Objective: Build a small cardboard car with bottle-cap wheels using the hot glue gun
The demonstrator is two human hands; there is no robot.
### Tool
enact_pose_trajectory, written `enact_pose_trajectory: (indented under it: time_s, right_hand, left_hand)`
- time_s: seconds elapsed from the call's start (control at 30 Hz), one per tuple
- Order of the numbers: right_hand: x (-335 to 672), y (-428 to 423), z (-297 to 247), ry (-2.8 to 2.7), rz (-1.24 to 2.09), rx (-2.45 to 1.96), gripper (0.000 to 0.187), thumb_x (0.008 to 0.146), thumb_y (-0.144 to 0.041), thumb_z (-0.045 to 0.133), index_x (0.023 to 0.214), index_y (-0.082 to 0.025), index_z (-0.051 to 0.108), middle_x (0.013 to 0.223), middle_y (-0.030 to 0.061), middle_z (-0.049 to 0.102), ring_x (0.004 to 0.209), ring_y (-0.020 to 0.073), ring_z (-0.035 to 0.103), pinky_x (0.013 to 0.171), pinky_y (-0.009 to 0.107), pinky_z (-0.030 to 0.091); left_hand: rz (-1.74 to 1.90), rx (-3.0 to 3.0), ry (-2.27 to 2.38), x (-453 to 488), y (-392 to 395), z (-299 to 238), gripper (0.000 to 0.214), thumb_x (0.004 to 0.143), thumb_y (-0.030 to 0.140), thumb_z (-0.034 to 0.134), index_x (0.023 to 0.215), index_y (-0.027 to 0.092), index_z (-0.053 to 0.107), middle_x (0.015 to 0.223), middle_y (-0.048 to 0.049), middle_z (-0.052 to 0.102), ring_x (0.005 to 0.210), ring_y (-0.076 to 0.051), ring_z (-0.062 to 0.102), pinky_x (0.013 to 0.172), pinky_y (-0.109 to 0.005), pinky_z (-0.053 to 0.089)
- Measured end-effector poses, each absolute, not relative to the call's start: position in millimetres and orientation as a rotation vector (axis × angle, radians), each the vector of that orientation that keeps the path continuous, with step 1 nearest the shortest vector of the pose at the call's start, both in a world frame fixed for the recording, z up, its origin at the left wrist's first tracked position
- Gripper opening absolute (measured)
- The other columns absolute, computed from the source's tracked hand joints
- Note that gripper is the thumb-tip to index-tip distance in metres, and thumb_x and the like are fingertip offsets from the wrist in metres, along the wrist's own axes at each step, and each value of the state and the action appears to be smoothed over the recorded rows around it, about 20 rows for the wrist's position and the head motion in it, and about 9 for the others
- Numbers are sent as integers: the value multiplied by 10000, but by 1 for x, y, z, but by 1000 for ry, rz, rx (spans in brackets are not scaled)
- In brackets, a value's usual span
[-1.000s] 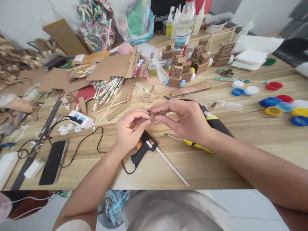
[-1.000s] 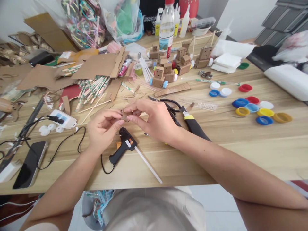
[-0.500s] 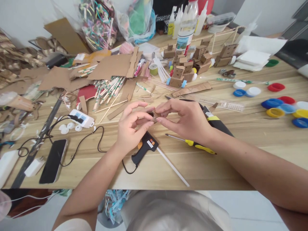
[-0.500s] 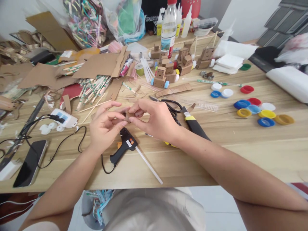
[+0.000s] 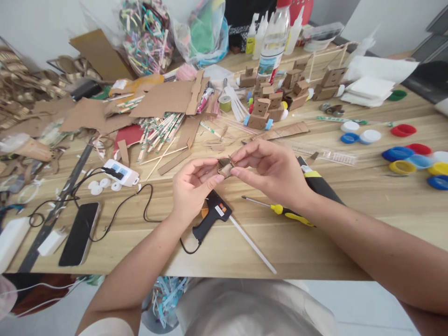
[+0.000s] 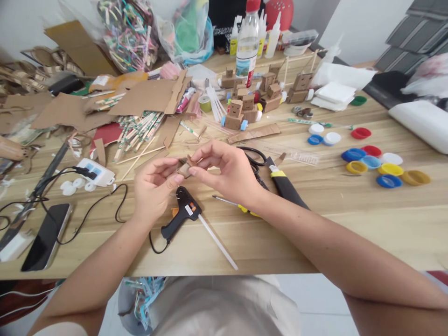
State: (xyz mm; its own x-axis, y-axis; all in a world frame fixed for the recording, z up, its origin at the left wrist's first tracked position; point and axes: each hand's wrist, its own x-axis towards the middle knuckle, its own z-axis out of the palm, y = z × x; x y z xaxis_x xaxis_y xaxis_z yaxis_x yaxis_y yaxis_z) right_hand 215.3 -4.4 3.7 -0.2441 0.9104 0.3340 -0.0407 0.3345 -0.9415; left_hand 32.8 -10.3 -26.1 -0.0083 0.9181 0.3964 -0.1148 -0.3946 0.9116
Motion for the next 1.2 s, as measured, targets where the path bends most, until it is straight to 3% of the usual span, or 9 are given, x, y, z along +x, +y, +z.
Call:
enact_pose_trajectory:
  time_s: [0.2, 0.33, 0.53, 1.0, 1.2]
  right_hand:
    - [215, -5, 1, -1550, 1073, -784, 415, 836, -559, 838, 1063, -240, 700, 1031, 52, 762, 946, 195, 759, 877, 357, 674]
    - [217, -5, 1, -1653, 1043, -786, 283, 920, -443, 769, 1115, -238, 769, 1156, 74, 791, 1030, 216, 764, 959, 388, 655]
    - [224, 0, 3, -1707, 1149, -842, 259, 921, -311, 724, 1152, -215, 789, 1150, 66, 817, 996, 227, 790, 932, 398, 659]
    - [223, 0, 2, -1716, 1236, -895, 308, 912, -285, 697, 1191, -182, 774, 974, 60, 831, 847, 233, 825, 837, 362, 671]
    - [226, 5, -4, -1777, 1159, -871, 295, 898, -305, 716, 1168, -217, 796, 995, 50, 778, 753, 182, 781, 740, 324, 651]
  left_hand:
    - [1572, 1448, 924, 33, -15, -23, 310, 741, 489, 920, 914, 258, 808, 1012, -52, 835, 973, -202, 807, 855, -324, 684]
    - [1545, 1461, 926, 31, -14, -23, 281, 756, 465, 914, 920, 258, 817, 1035, -53, 831, 983, -203, 804, 843, -317, 680]
    - [1476, 1423, 944, 28, -8, -22, 326, 727, 495, 924, 899, 238, 819, 974, -54, 837, 901, -206, 815, 814, -321, 688]
    - [1206, 1184, 924, 20, -1, -25, 439, 617, 504, 984, 910, 236, 797, 898, -38, 838, 844, -230, 817, 824, -406, 703]
    - [1084, 1030, 899, 16, 1, -26, 441, 586, 437, 1012, 892, 214, 788, 879, -20, 828, 824, -216, 818, 802, -367, 711]
